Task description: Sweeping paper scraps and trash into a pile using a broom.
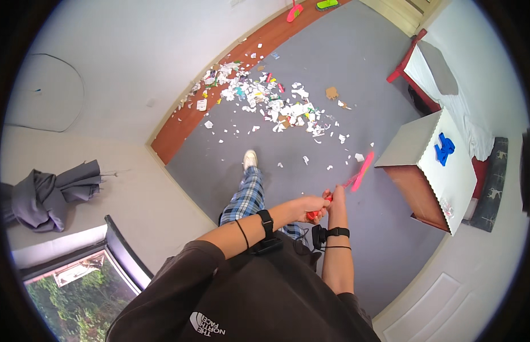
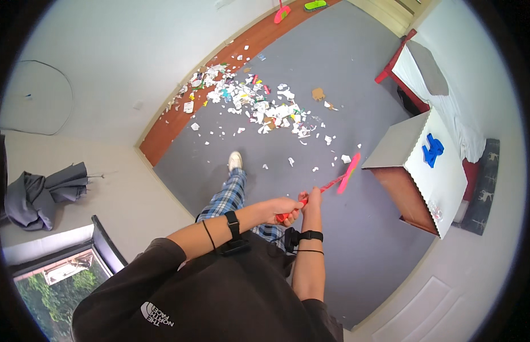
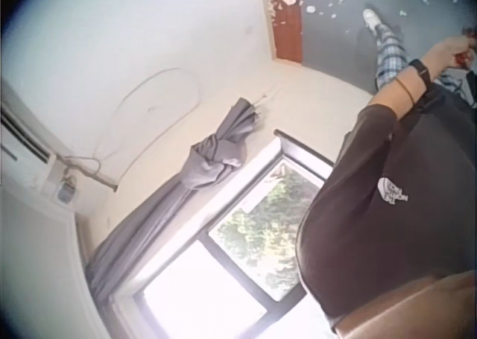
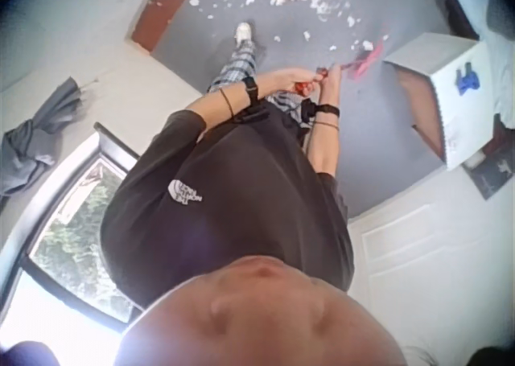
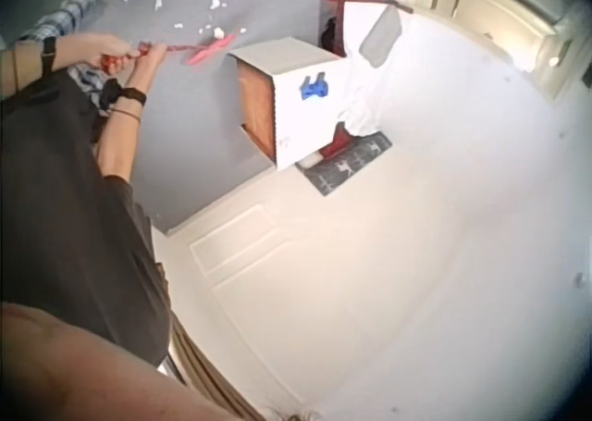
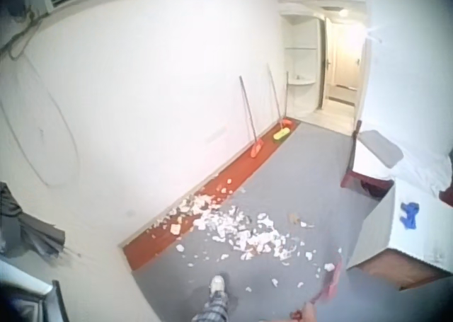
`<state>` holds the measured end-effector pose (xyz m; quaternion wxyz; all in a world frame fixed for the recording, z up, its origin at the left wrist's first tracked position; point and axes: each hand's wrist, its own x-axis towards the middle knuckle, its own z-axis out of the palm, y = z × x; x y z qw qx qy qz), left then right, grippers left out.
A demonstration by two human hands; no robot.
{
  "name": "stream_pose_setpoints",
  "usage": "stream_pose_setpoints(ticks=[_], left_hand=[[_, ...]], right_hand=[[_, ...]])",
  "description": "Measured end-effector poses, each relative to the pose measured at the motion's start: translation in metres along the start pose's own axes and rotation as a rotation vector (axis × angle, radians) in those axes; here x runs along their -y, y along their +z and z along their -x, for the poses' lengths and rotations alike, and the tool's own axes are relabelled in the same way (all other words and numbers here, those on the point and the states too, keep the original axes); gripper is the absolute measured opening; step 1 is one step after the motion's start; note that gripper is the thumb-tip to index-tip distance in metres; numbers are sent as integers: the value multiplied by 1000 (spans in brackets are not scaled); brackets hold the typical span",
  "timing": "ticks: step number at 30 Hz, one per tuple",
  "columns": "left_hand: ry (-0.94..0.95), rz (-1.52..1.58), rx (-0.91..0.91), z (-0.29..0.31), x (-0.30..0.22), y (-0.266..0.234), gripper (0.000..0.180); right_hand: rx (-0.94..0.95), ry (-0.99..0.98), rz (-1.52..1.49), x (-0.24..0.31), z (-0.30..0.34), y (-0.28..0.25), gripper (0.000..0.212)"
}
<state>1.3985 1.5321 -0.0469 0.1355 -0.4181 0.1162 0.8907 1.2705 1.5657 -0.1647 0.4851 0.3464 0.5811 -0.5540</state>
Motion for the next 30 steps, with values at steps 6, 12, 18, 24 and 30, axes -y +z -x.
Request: stream_pose_setpoints(ticks=[6,12,18,24,30], left_hand=[[26,-59,25,-26,-63,-70,16],[60,239,-45,12,-169,-176,14],[94,346,-227,129,-271,-255,17],[277,426,-401,209,-354,-285,15],[415,337,-635,220,-389,-288,22]], right_hand=[[-120,-167,351,-25,-33,72,14],[-84,-396,1180,-77,-82,228,15],[114,-258,897,-157,-37,395,29],[289,-195,881,-187,0,538,23],[592,-16,847,-200,15,605,15]])
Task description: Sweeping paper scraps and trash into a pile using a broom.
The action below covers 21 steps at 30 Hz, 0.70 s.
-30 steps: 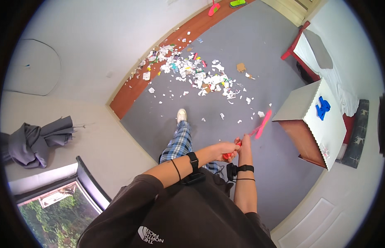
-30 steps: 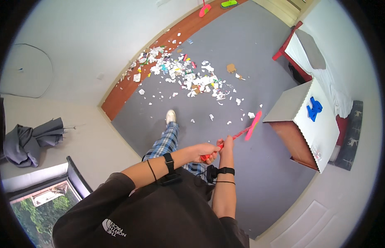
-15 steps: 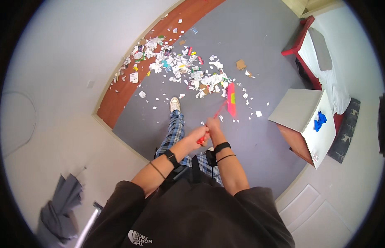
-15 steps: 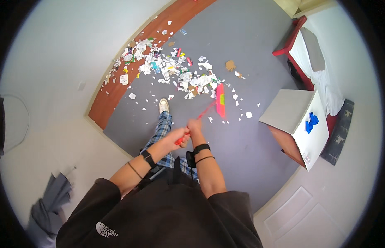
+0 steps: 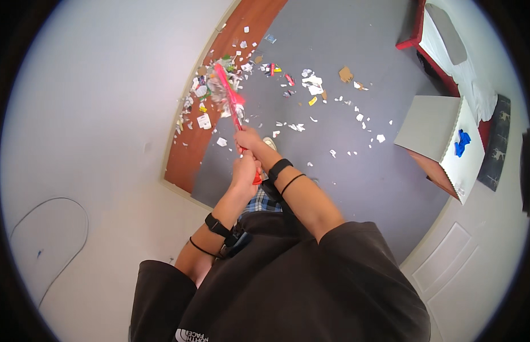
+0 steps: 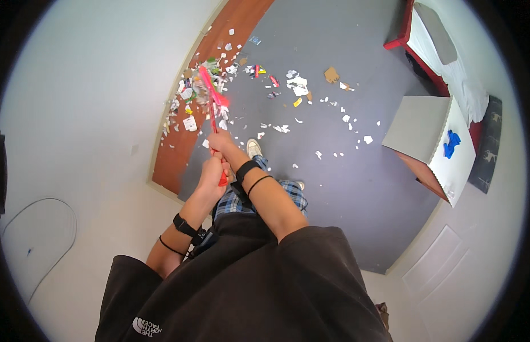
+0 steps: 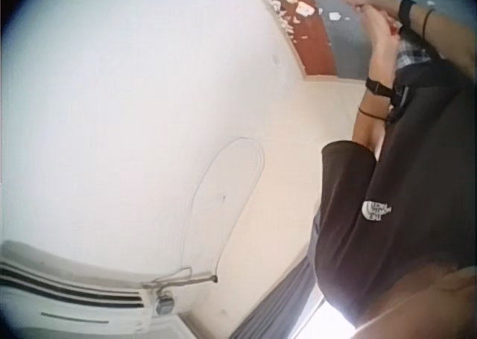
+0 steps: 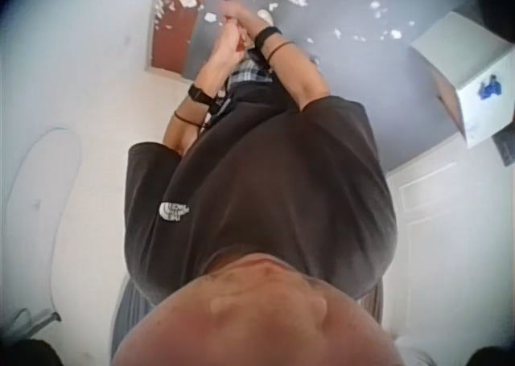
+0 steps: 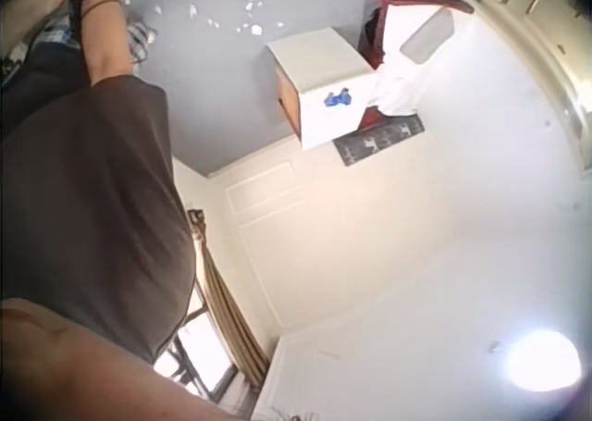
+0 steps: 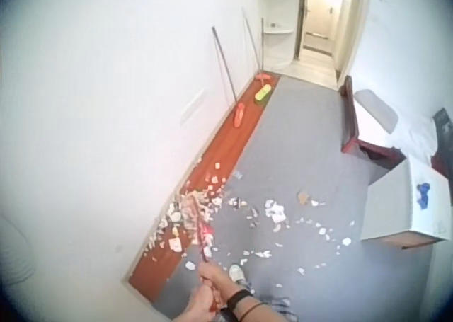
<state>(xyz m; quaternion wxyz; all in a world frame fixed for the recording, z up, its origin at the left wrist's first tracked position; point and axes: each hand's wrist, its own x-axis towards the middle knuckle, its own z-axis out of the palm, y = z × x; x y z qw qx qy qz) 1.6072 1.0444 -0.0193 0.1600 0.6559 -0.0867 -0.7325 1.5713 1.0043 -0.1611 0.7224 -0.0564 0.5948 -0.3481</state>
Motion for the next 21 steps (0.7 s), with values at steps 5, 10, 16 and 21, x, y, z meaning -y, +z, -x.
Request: stream_pose_setpoints(ticks=[5,10,16,21], left_hand=[[-58,-135,70,22,3,21,22],[-217,-214,208,34,43,60,24],[-243,-459,390,28,124,111,26],[-396,-507,389,36,157,110,25]], right_hand=[[-53,-90,-135,23,38,-22,20],[-324,-119,-47,8,85,-98,30],[-532,-105,-30,-33,133,-207,33],[-675,-56,195,-58,171,-225,36]])
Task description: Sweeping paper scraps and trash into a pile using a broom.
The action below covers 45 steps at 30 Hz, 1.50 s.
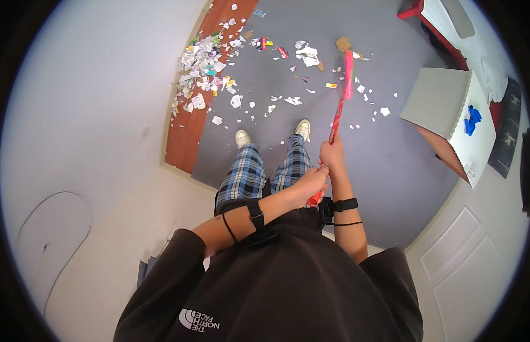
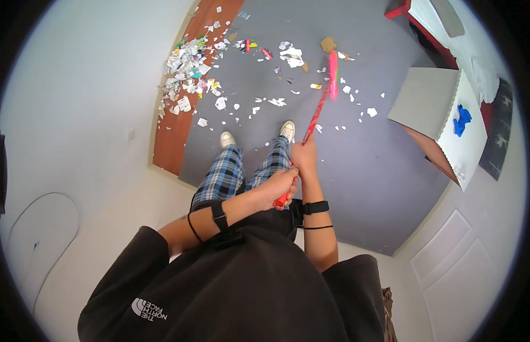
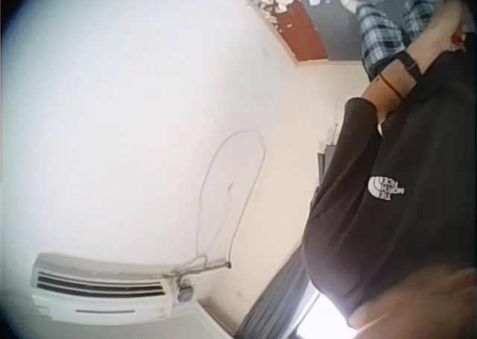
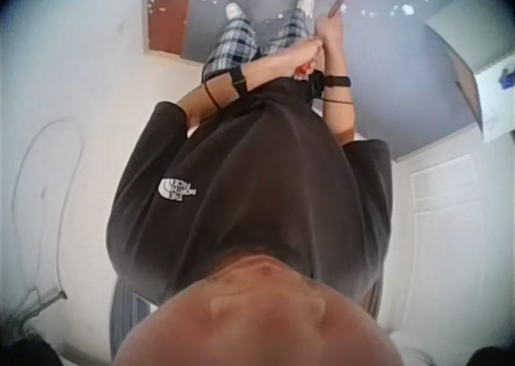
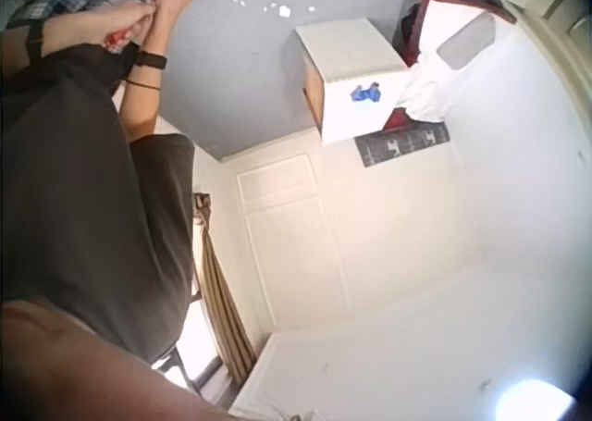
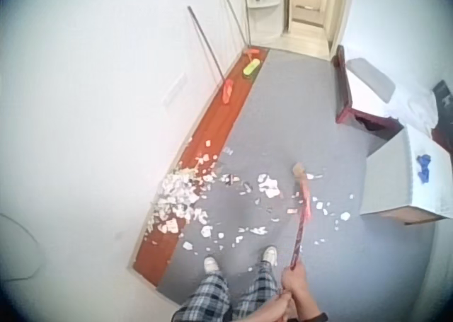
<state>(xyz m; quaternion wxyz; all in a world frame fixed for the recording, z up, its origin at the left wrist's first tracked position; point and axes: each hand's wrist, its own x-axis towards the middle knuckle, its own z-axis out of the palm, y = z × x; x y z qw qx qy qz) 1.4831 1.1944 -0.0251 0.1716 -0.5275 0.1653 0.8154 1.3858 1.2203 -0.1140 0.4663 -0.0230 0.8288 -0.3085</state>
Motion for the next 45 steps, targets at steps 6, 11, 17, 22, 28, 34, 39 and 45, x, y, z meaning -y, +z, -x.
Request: stream_pose_setpoints(ticks=[6,11,17,22,28,34,39,45], left_hand=[[-141,148,91,-6,29,-67,23],[-70,323,16,46,50,-199,19],[117,476,-197,136,39,-322,20],[250,569,-229,170,35,-364,21],[276,414,-213,202,77,-341,24],[118,327,29,186,120,-302,28],[30,208,74,149,138,-307,24],[-34,177,-60,142,142,-375,22]], right_hand=[[-48,131,122,-48,9,63,36],[150,149,76,-42,57,206,43],[379,19,55,11,116,371,37],[565,66,-109,40,141,431,17],[470,23,-321,31,194,393,22],[178,-93,72,-13,207,322,36],[83,78,-22,-65,196,302,30],[166,273,-165,-106,185,382,20]])
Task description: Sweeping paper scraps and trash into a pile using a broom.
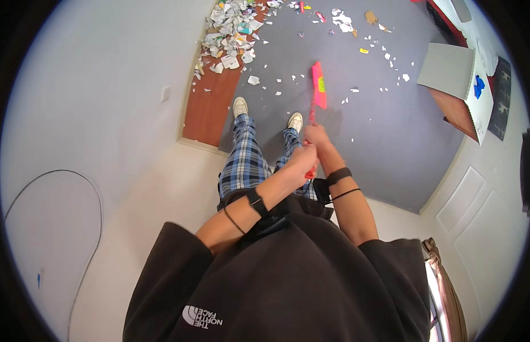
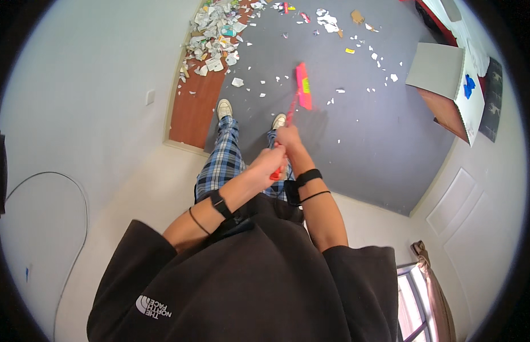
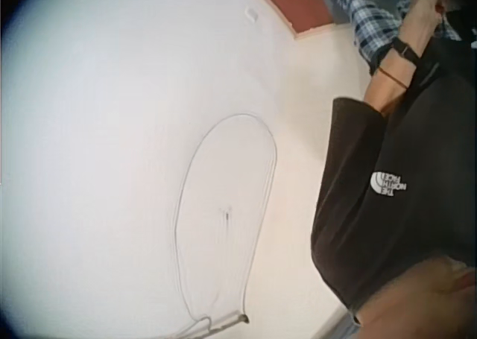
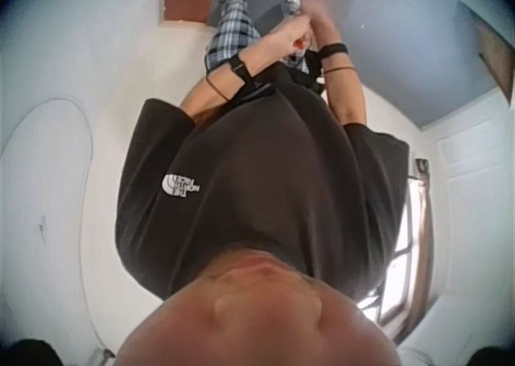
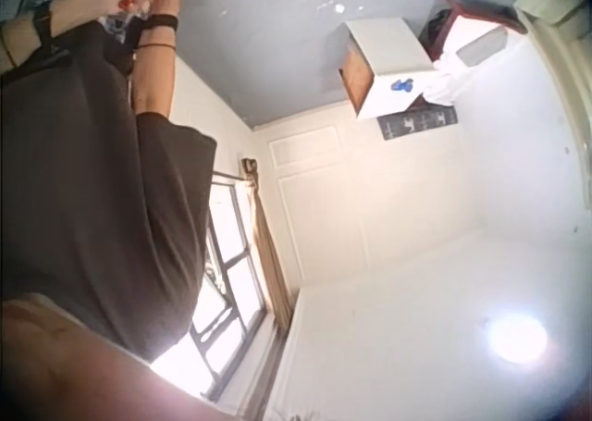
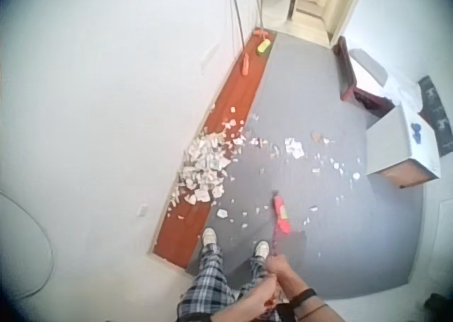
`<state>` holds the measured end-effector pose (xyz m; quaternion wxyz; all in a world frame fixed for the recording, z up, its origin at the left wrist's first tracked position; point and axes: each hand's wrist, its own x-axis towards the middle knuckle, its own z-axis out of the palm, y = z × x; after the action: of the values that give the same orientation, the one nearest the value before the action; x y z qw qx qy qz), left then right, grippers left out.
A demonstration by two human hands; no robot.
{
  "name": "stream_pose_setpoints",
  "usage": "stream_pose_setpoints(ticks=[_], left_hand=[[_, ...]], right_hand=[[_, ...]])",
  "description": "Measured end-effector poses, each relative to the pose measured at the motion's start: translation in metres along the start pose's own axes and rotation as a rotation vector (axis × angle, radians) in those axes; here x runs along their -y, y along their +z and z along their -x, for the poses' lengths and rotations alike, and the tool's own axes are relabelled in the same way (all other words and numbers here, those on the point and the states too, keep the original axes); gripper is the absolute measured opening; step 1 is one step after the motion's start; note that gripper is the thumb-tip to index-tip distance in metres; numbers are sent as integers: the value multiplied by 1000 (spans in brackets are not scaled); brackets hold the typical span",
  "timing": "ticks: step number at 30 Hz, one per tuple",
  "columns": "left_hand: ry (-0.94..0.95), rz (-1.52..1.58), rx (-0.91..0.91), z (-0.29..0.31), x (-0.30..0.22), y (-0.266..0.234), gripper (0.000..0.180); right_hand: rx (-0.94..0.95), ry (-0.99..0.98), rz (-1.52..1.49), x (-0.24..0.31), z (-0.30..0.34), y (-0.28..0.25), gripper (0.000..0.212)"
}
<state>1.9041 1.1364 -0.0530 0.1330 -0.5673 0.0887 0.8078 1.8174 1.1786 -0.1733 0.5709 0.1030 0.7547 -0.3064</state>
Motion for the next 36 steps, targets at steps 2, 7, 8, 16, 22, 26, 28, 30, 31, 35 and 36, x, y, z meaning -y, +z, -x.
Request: stream_pose_setpoints(ticks=[2,7,8,16,22,26,28,30,31,35,36], left_hand=[[17,24,-1,23,-18,-46,22],[125,118,-121,93,-70,-123,20],[169,124,-166,99,-78,-128,21],[206,64,-50,135,-88,-137,26],[89,60,140,102,-100,-129,23],[57,76,160,66,-131,-122,20],[226,196,36,56,-143,-136,19],[252,165,-1,51,-153,-116,19],[274,167,-46,51,-151,-108,19],[412,-162,-216,59,-105,-40,21],[397,-180,-221,62,-90,-21,22]], right_hand=[[23,-10,-49,10,17,60,20],[289,-28,-58,57,49,194,13],[285,-30,-64,63,51,210,13],[331,-41,-185,106,103,212,12],[1,-131,-75,104,68,173,17],[-170,-257,66,85,-40,180,36],[-23,-291,134,112,-37,217,15],[82,-289,28,133,-40,213,13],[90,-294,8,139,-31,207,13],[331,-364,-325,141,17,141,12],[367,-372,-328,137,33,117,12]])
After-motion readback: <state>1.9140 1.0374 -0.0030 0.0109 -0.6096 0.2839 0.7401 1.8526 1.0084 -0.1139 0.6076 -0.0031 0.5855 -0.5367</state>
